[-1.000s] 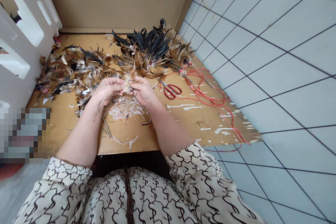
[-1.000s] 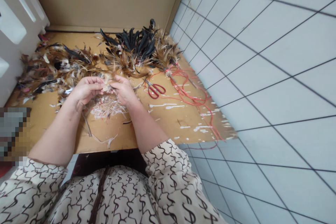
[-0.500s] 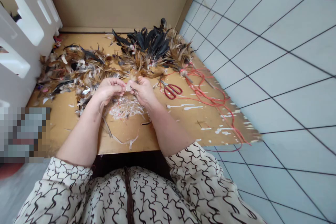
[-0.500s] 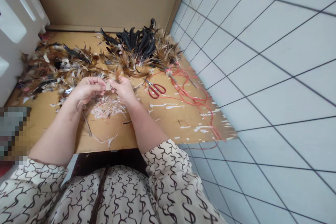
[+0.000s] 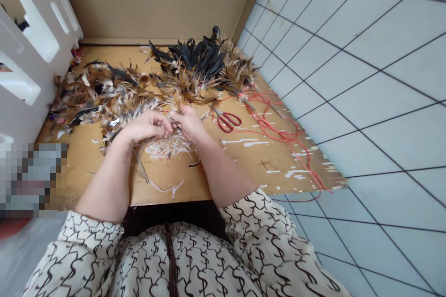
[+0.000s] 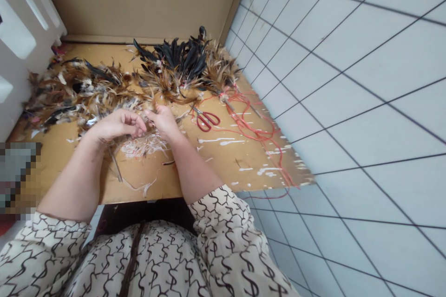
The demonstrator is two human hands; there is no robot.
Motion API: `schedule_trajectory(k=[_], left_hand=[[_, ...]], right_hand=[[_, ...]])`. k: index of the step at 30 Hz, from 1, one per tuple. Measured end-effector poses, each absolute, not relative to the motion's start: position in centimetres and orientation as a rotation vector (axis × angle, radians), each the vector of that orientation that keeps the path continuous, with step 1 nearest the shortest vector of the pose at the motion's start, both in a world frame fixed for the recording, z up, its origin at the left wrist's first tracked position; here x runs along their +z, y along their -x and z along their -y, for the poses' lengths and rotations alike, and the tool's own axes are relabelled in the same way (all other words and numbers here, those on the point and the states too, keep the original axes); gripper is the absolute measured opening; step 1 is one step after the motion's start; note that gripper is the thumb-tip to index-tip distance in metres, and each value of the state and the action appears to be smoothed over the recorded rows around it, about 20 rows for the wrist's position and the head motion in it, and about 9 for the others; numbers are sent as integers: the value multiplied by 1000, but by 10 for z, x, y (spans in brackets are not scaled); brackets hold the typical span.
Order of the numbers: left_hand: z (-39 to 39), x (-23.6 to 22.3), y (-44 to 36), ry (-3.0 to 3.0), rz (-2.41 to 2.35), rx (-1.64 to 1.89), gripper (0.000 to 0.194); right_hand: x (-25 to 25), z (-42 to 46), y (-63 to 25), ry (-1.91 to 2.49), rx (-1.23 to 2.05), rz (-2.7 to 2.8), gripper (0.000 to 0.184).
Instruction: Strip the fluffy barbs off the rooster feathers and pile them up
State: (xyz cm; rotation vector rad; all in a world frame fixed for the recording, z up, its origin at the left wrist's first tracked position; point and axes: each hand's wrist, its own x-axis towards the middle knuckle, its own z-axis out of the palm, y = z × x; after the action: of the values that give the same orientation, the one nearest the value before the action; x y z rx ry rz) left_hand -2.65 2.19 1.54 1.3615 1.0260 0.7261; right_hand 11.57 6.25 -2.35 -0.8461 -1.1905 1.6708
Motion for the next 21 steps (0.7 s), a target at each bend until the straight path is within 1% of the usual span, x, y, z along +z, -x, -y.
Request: schedule_trajectory(k=[4, 7, 9, 11, 15, 16, 19, 21], left_hand=[[-22, 13, 27, -1564, -999, 512, 1], [-21, 14, 26, -1559, -996, 463, 5], [-22, 13, 25, -1479, -1036, 546, 3], [-25, 10, 26, -1406, -1153, 720, 4], [-36, -4, 32, -1331, -1615, 1132, 6], [-38, -7, 34, -1343, -1706, 1182, 7], [-43, -14, 36, -1457, -1850, 1198, 12], [-44, -15, 33, -1600, -1934, 1089, 19]], right_hand=[[-28, -64, -114, 914, 1621, 1225, 17], [-32, -66, -114, 948, 1568, 1284, 14], [-34, -67, -114, 958, 1531, 1324, 15], [-36, -68, -114, 968, 1507, 1348, 16], [-40, -71, -115, 1006, 1464, 1360, 17], [-41, -71, -115, 1007, 1453, 1363, 16], [-43, -73, -115, 1000, 1419, 1382, 15], [-44, -74, -115, 994, 1411, 1407, 14]])
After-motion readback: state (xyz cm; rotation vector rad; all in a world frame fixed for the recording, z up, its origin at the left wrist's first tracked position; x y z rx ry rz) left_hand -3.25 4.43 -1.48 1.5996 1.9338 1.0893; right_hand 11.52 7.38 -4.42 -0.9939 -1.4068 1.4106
